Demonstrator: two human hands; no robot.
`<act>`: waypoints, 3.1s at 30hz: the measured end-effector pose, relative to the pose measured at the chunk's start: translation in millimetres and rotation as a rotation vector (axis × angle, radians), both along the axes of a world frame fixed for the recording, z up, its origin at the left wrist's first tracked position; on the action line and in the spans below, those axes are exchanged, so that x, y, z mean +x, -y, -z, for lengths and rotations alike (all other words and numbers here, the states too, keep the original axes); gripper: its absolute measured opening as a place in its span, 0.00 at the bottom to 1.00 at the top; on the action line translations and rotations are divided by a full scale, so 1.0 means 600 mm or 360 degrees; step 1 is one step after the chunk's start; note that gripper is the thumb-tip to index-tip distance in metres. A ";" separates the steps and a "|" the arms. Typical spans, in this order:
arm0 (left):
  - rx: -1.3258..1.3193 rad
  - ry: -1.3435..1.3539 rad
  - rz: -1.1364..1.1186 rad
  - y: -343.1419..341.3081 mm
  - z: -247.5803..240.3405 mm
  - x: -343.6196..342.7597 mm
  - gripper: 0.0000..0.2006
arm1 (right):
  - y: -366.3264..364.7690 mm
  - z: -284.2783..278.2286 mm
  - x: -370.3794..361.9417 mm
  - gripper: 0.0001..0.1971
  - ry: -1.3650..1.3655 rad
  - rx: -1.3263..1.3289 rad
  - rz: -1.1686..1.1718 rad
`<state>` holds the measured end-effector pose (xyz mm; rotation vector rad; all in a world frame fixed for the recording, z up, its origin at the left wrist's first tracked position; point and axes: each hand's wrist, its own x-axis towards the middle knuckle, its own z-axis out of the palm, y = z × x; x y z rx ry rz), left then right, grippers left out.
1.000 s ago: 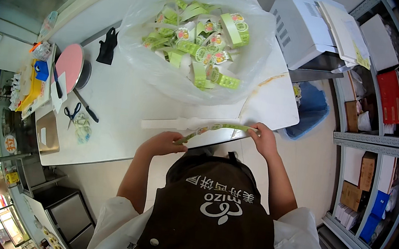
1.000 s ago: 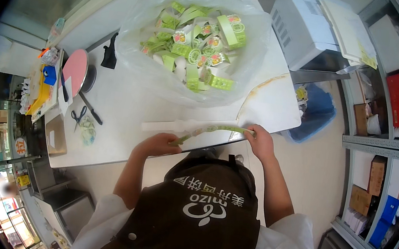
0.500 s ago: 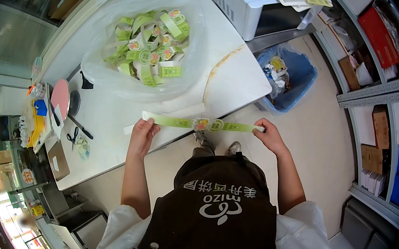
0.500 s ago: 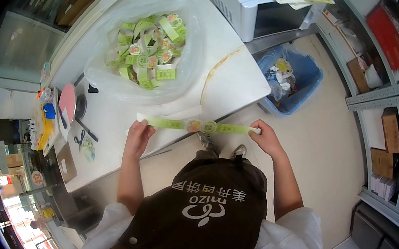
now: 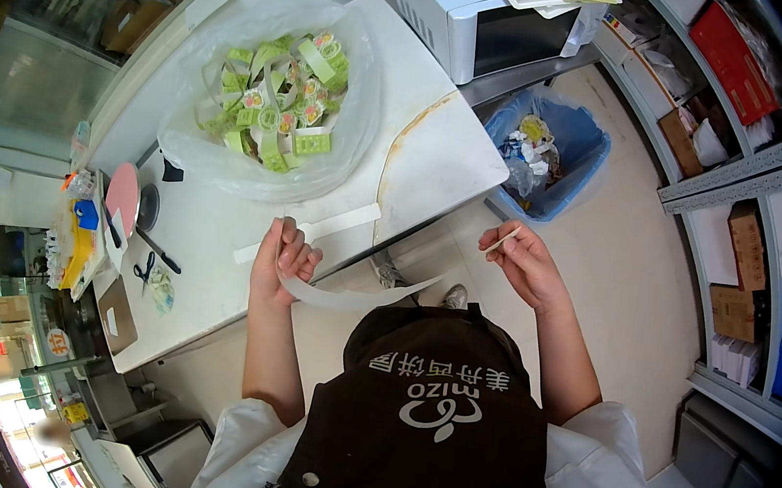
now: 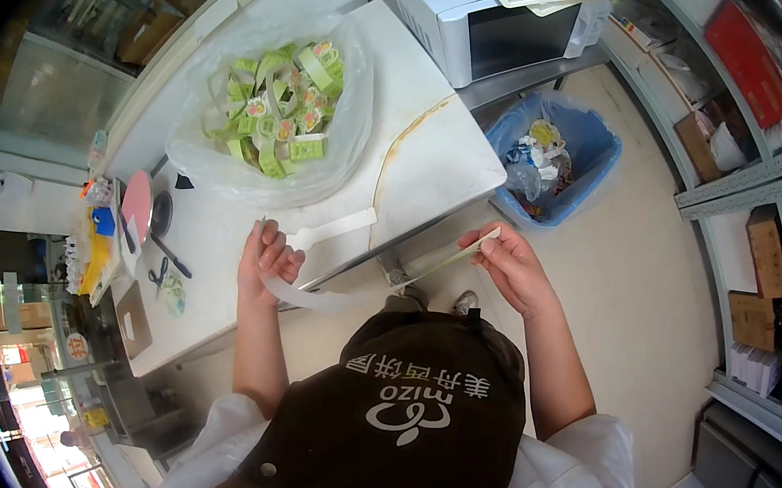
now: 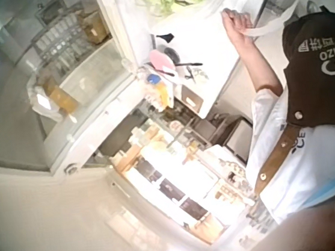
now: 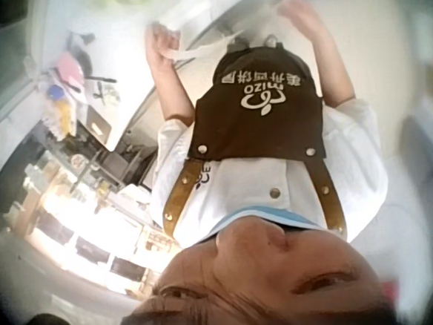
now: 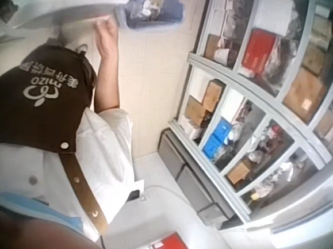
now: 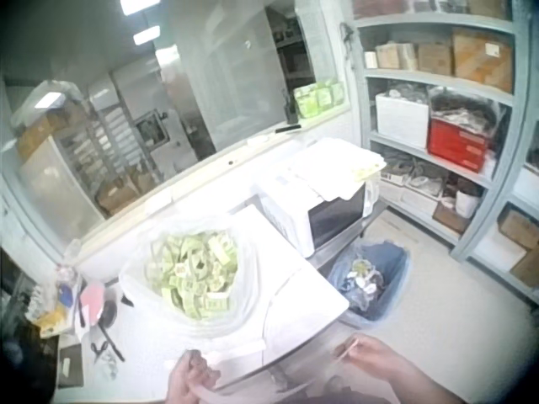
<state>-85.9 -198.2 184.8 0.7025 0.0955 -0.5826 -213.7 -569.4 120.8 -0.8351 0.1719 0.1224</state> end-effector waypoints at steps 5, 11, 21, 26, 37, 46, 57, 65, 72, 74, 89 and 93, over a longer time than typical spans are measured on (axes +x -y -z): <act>0.0620 0.0366 0.0191 0.019 -0.041 -0.017 0.18 | -0.028 -0.036 0.009 0.09 0.0416 0.0300 -0.0211; 0.1199 0.0597 0.0190 0.056 -0.112 -0.036 0.19 | -0.075 -0.098 0.012 0.14 0.0385 -0.0174 -0.0626; 0.1256 0.0695 0.0140 0.026 -0.124 -0.036 0.12 | -0.165 -0.155 0.050 0.28 0.0392 -0.0719 -0.0564; 0.1317 0.0661 0.0154 0.011 -0.130 -0.009 0.13 | -0.209 -0.171 0.093 0.30 0.0550 -0.1014 -0.0453; 0.1603 0.0899 0.0251 0.006 -0.138 0.092 0.10 | -0.292 -0.218 0.195 0.31 0.0535 -0.1346 -0.0203; 0.1766 0.1001 0.0322 -0.070 -0.132 0.173 0.14 | -0.365 -0.205 0.278 0.28 0.0685 -0.1740 0.0018; 0.1846 0.1057 0.0266 -0.139 -0.123 0.215 0.12 | -0.457 -0.182 0.369 0.18 0.0856 -0.1654 0.0101; 0.1749 0.1061 0.0433 -0.159 -0.121 0.237 0.13 | -0.479 -0.176 0.394 0.20 0.0823 -0.1720 0.0130; 0.1699 0.1666 0.0469 -0.158 -0.120 0.252 0.18 | -0.470 -0.178 0.400 0.22 0.0620 -0.1712 0.0167; 0.1729 0.1719 0.0548 -0.161 -0.119 0.258 0.22 | -0.471 -0.174 0.398 0.21 0.0613 -0.1679 0.0178; 0.1784 0.2096 0.0442 -0.210 -0.110 0.247 0.19 | -0.444 -0.187 0.385 0.09 0.0371 -0.1326 -0.0636; 0.1775 0.1900 0.0296 -0.214 -0.122 0.235 0.20 | -0.463 -0.192 0.378 0.10 0.0313 -0.1103 -0.0630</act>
